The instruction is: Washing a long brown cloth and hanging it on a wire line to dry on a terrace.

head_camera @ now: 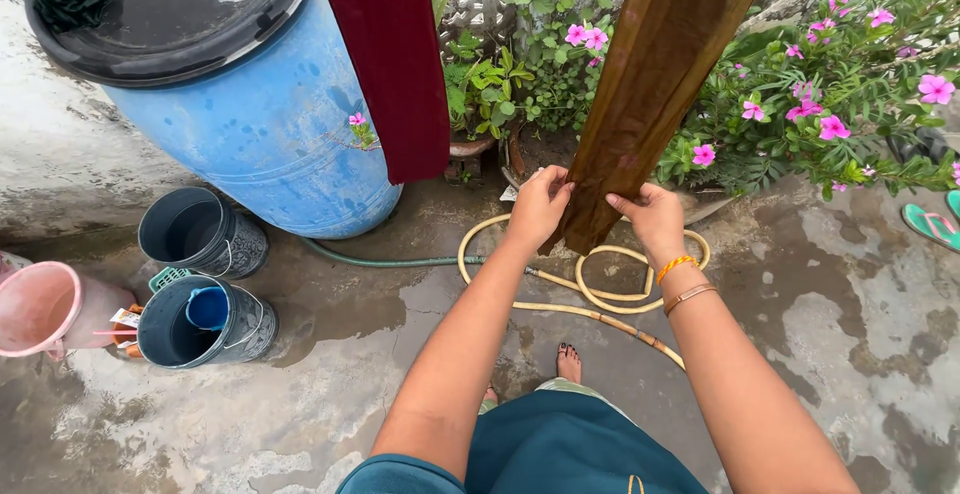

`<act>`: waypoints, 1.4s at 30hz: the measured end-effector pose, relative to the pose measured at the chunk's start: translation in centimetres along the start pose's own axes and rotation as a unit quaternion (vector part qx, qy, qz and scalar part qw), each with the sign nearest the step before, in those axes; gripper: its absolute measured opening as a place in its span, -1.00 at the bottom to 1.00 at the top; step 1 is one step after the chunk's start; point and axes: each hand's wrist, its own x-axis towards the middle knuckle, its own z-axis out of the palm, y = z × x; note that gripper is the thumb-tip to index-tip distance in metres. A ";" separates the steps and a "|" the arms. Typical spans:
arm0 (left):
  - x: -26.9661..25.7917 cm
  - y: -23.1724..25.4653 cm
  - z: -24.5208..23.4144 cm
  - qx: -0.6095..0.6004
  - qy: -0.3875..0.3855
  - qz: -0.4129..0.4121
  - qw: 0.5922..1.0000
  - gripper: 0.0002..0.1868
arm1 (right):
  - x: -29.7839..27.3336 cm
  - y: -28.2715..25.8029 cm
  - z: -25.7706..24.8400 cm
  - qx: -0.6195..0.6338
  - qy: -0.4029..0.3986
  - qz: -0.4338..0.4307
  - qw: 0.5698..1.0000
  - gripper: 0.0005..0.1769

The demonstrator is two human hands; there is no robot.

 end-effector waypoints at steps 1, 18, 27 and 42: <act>-0.3 -0.3 0.2 -0.012 -0.018 -0.032 0.999 -0.81 | 0.1 0.9 0.0 0.002 -0.004 0.005 1.000 -0.75; -1.5 -7.4 3.3 -0.087 0.093 -0.204 0.971 -0.73 | 2.8 9.7 -0.2 -0.010 -0.011 0.085 0.996 -0.71; -4.5 -11.1 4.2 0.022 0.037 -0.177 0.983 -0.86 | 4.0 12.4 -0.8 -0.061 -0.013 0.089 0.994 -0.80; -6.6 -17.0 6.2 0.024 0.061 -0.376 0.924 -0.73 | 6.1 18.8 -0.3 -0.096 -0.068 0.117 0.986 -0.70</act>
